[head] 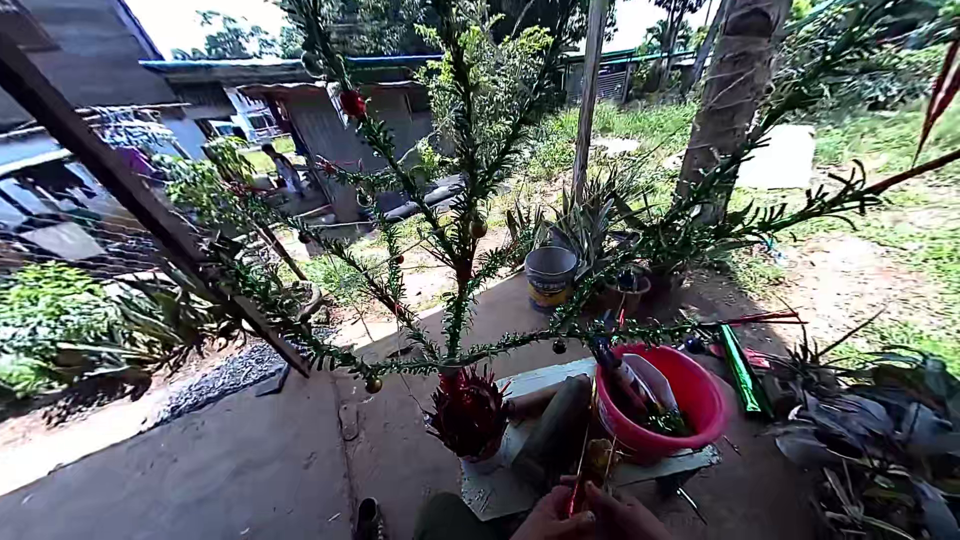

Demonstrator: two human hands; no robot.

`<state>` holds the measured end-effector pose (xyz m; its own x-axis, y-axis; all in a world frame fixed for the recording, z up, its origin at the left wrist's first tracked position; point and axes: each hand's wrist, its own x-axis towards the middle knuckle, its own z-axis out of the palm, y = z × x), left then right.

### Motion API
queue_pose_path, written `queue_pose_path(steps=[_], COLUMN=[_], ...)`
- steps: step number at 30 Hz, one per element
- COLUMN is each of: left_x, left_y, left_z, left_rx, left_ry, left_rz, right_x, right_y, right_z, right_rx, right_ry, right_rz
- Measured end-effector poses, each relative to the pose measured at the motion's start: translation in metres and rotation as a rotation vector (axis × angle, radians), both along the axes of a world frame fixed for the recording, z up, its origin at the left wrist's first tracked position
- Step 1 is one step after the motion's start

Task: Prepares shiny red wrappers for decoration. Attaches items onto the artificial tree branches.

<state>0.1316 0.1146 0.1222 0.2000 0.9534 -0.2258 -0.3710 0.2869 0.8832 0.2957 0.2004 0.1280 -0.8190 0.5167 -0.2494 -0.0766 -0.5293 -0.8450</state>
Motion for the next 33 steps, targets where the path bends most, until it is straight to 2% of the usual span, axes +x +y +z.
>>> queue_pose_path(steps=[5, 7, 11, 13, 15, 19, 21, 22, 23, 24, 26, 28, 30, 33], left_x=[0.004, -0.004, -0.017, -0.018, -0.018, -0.018, -0.023, -0.025, -0.027, -0.028, -0.03, -0.022, -0.013, -0.005], left_y=[0.028, 0.029, 0.027, 0.026, 0.024, 0.021, 0.016, 0.013, 0.011, 0.009, 0.007, 0.006, 0.007, 0.009], left_z=[0.024, 0.029, 0.038, 0.042, 0.044, 0.05, 0.056, 0.057, 0.056, 0.052, 0.042, 0.03, 0.014, -0.007], left_rx=[-0.014, -0.014, 0.008, 0.021, 0.052, 0.113, 0.163, 0.216, 0.311, 0.441, 0.673, 0.745, 0.739, 0.652], left_ry=[0.343, 0.331, 0.124, 0.041, 0.01, -0.133, -0.184, -0.161, -0.078, 0.095, 0.566, 0.862, 0.958, 0.94], left_rz=[0.237, 0.255, 0.372, 0.439, 0.456, 0.467, 0.499, 0.524, 0.544, 0.558, 0.55, 0.526, 0.506, 0.547], right_x=[0.019, 0.035, 0.052, 0.046, 0.037, 0.031, 0.027, 0.026, 0.025, 0.024, 0.016, 0.006, -0.005, -0.011], right_y=[0.02, 0.032, 0.04, 0.032, 0.026, 0.022, 0.028, 0.031, 0.035, 0.038, 0.038, 0.025, 0.008, -0.001], right_z=[0.021, 0.02, 0.022, 0.024, 0.018, 0.015, 0.02, 0.023, 0.024, 0.025, 0.023, 0.016, 0.012, 0.009], right_rx=[-0.174, -0.215, -0.254, -0.276, -0.247, 0.081, 0.245, 0.243, 0.178, 0.088, -0.05, -0.065, -0.066, 0.008], right_ry=[-0.045, -0.047, -0.073, -0.072, -0.062, -0.082, -0.143, -0.148, -0.134, -0.119, -0.068, -0.039, -0.039, -0.124], right_rz=[-0.322, -0.449, -0.598, -0.558, -0.403, -0.027, 0.062, 0.073, 0.075, 0.078, 0.093, 0.099, 0.033, -0.091])
